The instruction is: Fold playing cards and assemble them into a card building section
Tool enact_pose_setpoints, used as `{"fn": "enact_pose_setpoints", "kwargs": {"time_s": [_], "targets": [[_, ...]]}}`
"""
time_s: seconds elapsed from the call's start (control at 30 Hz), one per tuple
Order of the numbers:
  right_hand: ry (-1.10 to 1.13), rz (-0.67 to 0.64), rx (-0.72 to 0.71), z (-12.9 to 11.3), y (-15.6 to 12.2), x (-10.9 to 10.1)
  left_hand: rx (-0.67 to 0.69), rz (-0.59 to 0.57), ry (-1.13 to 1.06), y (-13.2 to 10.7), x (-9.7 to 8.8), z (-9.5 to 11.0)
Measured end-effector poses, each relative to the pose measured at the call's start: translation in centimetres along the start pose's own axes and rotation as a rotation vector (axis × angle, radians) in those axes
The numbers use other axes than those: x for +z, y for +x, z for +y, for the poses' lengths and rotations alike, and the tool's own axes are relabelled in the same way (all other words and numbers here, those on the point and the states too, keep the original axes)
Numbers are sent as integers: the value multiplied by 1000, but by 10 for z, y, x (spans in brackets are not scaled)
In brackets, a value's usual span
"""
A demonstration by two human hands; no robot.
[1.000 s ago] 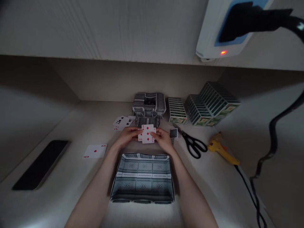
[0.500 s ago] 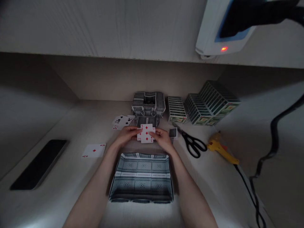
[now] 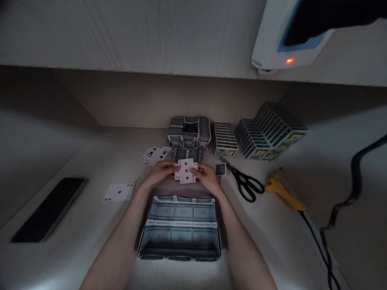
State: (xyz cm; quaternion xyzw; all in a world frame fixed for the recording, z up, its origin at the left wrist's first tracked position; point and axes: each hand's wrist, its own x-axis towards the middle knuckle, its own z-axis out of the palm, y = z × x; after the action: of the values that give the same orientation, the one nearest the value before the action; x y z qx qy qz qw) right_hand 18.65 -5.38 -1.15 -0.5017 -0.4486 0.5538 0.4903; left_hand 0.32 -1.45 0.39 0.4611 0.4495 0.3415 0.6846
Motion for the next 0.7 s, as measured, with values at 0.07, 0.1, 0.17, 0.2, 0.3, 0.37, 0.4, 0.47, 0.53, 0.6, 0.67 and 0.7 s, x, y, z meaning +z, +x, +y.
{"fn": "enact_pose_setpoints", "kwargs": {"time_s": [0.07,0.1,0.17,0.2,0.3,0.37,0.4,0.47,0.53,0.6,0.67,0.7], "targets": [[-10,-5,-1,0,0,0,2,2,4,0,0,0],[-16,-8,-3,0,0,0,1,2,7,0,0,0],[-21,-9,-7,0,0,0,-2,5,13,0,0,0],[-20,-9,-9,1,1,-1,-4,5,17,0,0,1],[-7,-12,-5,4,2,-1,-5,-4,29,-2,1,3],[8,-14,3,5,3,-2,-9,-4,29,-3,2,5],[14,-16,5,6,3,-2,-12,-1,26,-3,2,5],[19,-19,1,6,3,-2,-13,8,24,-3,2,4],[15,-20,-11,5,2,-1,-6,17,26,-2,1,3],[12,-19,-19,4,1,-1,3,13,26,-1,1,1],[12,-23,-16,2,0,0,4,10,26,0,1,1],[14,-25,-13,1,0,0,0,13,28,0,1,1]]}}
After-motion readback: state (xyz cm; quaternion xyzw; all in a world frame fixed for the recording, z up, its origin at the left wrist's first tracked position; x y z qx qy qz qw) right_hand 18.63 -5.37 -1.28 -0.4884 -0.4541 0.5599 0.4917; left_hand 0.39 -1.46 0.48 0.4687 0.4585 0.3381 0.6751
